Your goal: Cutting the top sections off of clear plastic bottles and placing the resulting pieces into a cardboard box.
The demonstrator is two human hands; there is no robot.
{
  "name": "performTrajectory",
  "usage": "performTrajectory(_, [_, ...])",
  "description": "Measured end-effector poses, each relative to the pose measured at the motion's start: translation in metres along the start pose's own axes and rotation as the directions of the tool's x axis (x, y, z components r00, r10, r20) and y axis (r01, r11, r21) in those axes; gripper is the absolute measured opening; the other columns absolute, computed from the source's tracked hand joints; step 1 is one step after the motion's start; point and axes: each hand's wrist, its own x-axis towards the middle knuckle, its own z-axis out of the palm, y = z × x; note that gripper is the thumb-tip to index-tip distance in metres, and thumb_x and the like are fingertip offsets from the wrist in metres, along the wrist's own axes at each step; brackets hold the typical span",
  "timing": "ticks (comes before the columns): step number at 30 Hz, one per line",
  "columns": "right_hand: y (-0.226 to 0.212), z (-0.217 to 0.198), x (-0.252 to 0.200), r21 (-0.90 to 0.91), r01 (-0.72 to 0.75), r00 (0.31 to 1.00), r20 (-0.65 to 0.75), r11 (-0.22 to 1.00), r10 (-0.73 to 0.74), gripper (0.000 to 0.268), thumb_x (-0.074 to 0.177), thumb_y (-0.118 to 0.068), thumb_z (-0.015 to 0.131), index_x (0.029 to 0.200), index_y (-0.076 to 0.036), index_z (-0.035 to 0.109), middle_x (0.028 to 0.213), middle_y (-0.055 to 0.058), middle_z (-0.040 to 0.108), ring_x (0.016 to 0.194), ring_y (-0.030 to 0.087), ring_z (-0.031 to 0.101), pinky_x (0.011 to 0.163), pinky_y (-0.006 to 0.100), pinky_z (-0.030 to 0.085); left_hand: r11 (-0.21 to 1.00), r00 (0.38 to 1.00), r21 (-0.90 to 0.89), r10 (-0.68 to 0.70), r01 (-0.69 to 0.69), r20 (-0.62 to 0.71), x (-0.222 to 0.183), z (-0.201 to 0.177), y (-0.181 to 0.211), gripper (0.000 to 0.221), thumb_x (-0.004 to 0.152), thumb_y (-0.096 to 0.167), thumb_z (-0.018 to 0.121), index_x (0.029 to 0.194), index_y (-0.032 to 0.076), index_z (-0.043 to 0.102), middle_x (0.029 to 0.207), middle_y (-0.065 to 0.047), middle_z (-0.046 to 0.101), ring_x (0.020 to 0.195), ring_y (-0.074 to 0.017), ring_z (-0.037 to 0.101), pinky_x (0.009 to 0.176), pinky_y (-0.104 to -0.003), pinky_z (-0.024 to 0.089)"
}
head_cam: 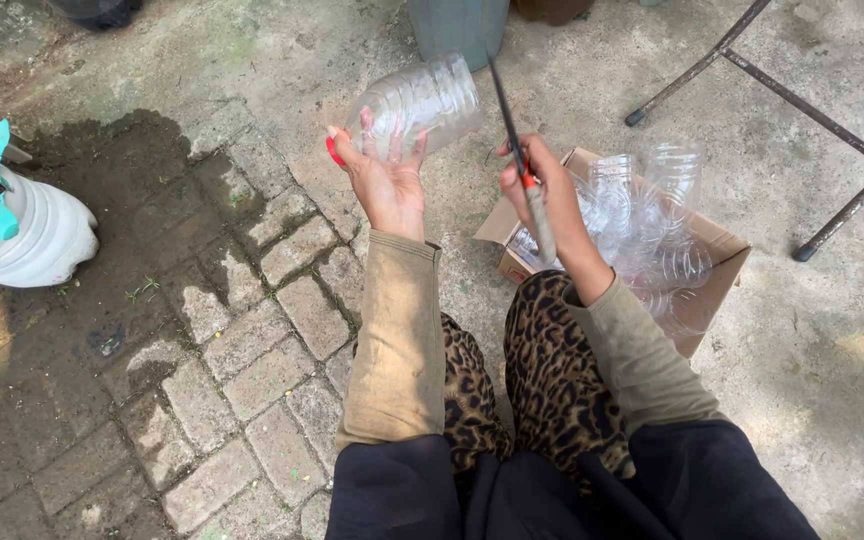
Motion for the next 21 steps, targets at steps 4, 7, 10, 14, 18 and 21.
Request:
performTrajectory(4, [-0.032, 0.006, -0.017, -0.28, 0.049, 0.997, -0.049, 0.959, -0.066, 0.045, 0.1, -0.047, 0.071, 0.12, -0.007, 0.063, 0.071, 0.0, 0.052, 0.064, 0.011, 0.049, 0.062, 0.028, 0.041, 1.0, 1.0, -0.025, -0.005, 0.005, 0.017, 0.004, -0.008, -0.003, 0.085, 0.092, 0.061, 0.054, 0.156, 0.021, 0.015, 0.152, -0.008, 0.04, 0.137, -0.0374, 0.044, 0.097, -0.063, 0.054])
performTrajectory(7, [-0.035, 0.005, -0.02, -0.364, 0.093, 0.991, -0.052, 0.927, -0.12, 0.061, 0.092, -0.048, 0.079, 0.126, 0.0, 0.064, 0.071, 0.005, 0.049, 0.065, 0.015, 0.049, 0.06, 0.031, 0.041, 0.998, 0.999, -0.051, -0.02, 0.022, 0.04, 0.002, -0.007, -0.003, 0.082, 0.093, 0.06, 0.054, 0.154, 0.017, 0.022, 0.152, -0.01, 0.04, 0.137, -0.0389, 0.045, 0.096, -0.063, 0.055])
performTrajectory(10, [-0.035, 0.004, -0.019, -0.372, 0.107, 0.987, -0.074, 0.922, -0.145, 0.07, 0.083, -0.051, 0.086, 0.123, 0.001, 0.064, 0.072, 0.004, 0.053, 0.065, 0.014, 0.052, 0.06, 0.03, 0.044, 0.998, 0.999, -0.046, -0.03, 0.032, 0.038, 0.0, -0.006, -0.003, 0.079, 0.093, 0.059, 0.053, 0.153, 0.018, 0.022, 0.152, -0.01, 0.039, 0.138, -0.0402, 0.043, 0.096, -0.064, 0.055])
performTrajectory(14, [-0.04, 0.002, -0.017, -0.425, 0.082, 0.987, -0.093, 0.902, -0.134, 0.073, 0.077, -0.052, 0.089, 0.121, 0.002, 0.066, 0.069, 0.006, 0.053, 0.062, 0.016, 0.051, 0.058, 0.032, 0.044, 0.994, 0.997, -0.078, -0.069, 0.072, 0.038, 0.003, -0.014, -0.008, 0.08, 0.092, 0.06, 0.054, 0.154, 0.021, 0.021, 0.155, -0.01, 0.034, 0.142, -0.0421, 0.035, 0.099, -0.068, 0.051])
performTrajectory(18, [-0.043, 0.001, -0.016, -0.488, 0.124, 0.98, -0.076, 0.864, -0.184, 0.075, 0.074, -0.054, 0.089, 0.12, 0.001, 0.068, 0.065, 0.007, 0.054, 0.058, 0.018, 0.053, 0.057, 0.034, 0.044, 0.986, 0.993, -0.122, -0.11, 0.113, 0.029, 0.005, -0.018, -0.011, 0.083, 0.09, 0.059, 0.057, 0.155, 0.027, 0.017, 0.16, -0.008, 0.029, 0.146, -0.0429, 0.026, 0.103, -0.073, 0.046])
performTrajectory(21, [-0.045, -0.002, -0.014, -0.537, 0.179, 0.966, -0.062, 0.825, -0.25, 0.077, 0.073, -0.057, 0.088, 0.12, 0.0, 0.068, 0.069, 0.005, 0.057, 0.06, 0.018, 0.058, 0.058, 0.034, 0.047, 0.981, 0.992, -0.149, -0.123, 0.123, 0.007, 0.004, -0.019, -0.013, 0.085, 0.09, 0.059, 0.058, 0.157, 0.028, 0.015, 0.161, -0.009, 0.027, 0.148, -0.0429, 0.025, 0.104, -0.075, 0.043])
